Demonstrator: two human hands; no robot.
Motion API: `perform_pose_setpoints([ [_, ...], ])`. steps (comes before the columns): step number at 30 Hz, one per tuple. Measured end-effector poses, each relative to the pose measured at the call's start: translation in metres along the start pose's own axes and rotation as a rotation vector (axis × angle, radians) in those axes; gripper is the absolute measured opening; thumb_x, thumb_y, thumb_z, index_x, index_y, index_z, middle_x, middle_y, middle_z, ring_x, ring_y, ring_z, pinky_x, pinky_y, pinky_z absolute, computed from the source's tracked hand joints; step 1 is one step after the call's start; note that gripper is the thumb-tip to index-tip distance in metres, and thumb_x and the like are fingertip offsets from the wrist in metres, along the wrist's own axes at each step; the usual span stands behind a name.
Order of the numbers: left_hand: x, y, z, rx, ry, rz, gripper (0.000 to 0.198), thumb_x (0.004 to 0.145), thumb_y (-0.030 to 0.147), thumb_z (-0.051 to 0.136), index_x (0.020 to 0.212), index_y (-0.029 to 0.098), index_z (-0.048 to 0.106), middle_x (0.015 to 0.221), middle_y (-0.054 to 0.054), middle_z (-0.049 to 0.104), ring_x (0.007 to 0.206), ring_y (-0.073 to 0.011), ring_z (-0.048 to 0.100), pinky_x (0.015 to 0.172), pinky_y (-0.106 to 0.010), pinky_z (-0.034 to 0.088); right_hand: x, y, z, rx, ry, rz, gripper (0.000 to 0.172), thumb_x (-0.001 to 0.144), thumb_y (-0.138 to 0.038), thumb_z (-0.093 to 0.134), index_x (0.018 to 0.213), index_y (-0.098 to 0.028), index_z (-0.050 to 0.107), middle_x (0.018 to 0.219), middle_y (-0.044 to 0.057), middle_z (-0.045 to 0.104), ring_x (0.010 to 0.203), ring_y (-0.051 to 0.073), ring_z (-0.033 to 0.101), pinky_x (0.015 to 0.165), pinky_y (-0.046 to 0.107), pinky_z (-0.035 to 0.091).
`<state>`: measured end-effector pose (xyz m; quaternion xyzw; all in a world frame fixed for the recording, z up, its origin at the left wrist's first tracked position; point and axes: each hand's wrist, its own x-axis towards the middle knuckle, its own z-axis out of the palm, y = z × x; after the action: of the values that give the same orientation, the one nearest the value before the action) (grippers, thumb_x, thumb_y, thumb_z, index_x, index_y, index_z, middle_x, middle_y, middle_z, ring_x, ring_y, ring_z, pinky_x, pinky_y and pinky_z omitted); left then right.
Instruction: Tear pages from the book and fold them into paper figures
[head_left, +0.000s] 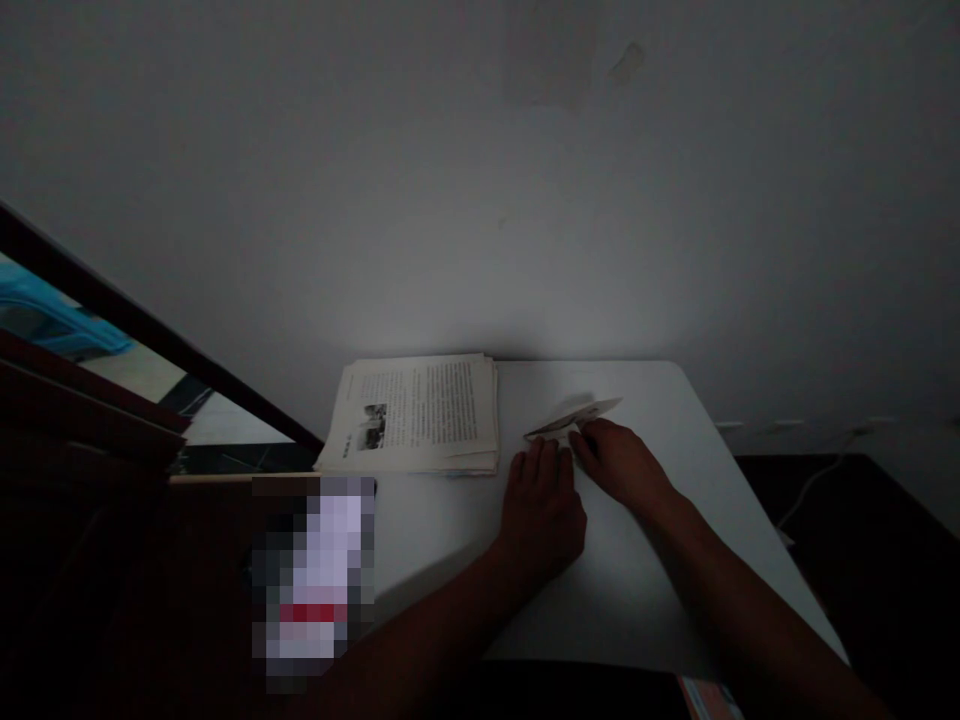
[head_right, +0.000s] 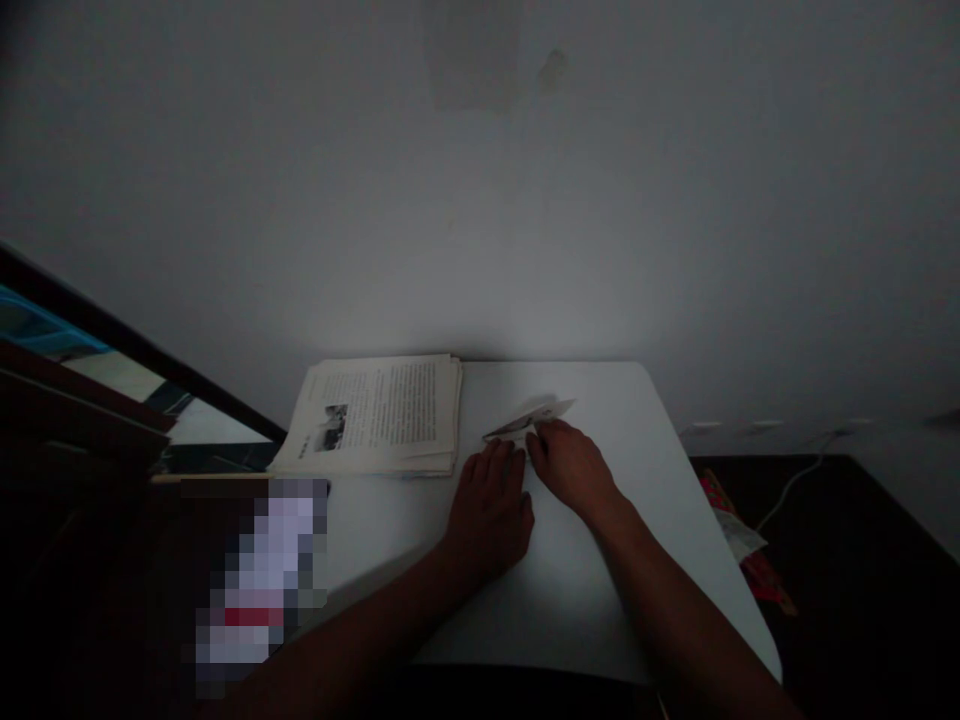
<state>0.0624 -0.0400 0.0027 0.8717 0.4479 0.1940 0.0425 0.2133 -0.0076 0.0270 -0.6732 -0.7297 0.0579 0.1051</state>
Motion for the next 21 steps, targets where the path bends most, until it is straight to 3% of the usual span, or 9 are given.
perform_pose_setpoints([
  [11, 0.0013, -0.0037, -0.0047, -0.004, -0.005, -0.037, 0.058, 0.079, 0.033, 0.048, 0.131, 0.007, 0.039, 0.139, -0.021, 0.039, 0.13, -0.0325, 0.033, 0.105, -0.051, 0.027, 0.0022, 0.0014, 0.0018, -0.015, -0.006, 0.018, 0.032, 0.092, -0.032, 0.035, 0.084, -0.017, 0.062, 0.089, 0.01, 0.068, 0.075, 0.02, 0.063, 0.067, 0.028, 0.04],
  [21, 0.0026, -0.0079, -0.0037, -0.021, -0.004, -0.027, 0.06, 0.078, 0.036, 0.05, 0.131, 0.009, 0.04, 0.139, -0.02, 0.04, 0.131, -0.0324, 0.032, 0.105, -0.052, 0.027, 0.0067, 0.0028, 0.0011, 0.004, -0.056, 0.104, 0.04, 0.092, -0.036, 0.036, 0.074, -0.017, 0.066, 0.078, 0.011, 0.071, 0.071, 0.021, 0.066, 0.064, 0.028, 0.04],
])
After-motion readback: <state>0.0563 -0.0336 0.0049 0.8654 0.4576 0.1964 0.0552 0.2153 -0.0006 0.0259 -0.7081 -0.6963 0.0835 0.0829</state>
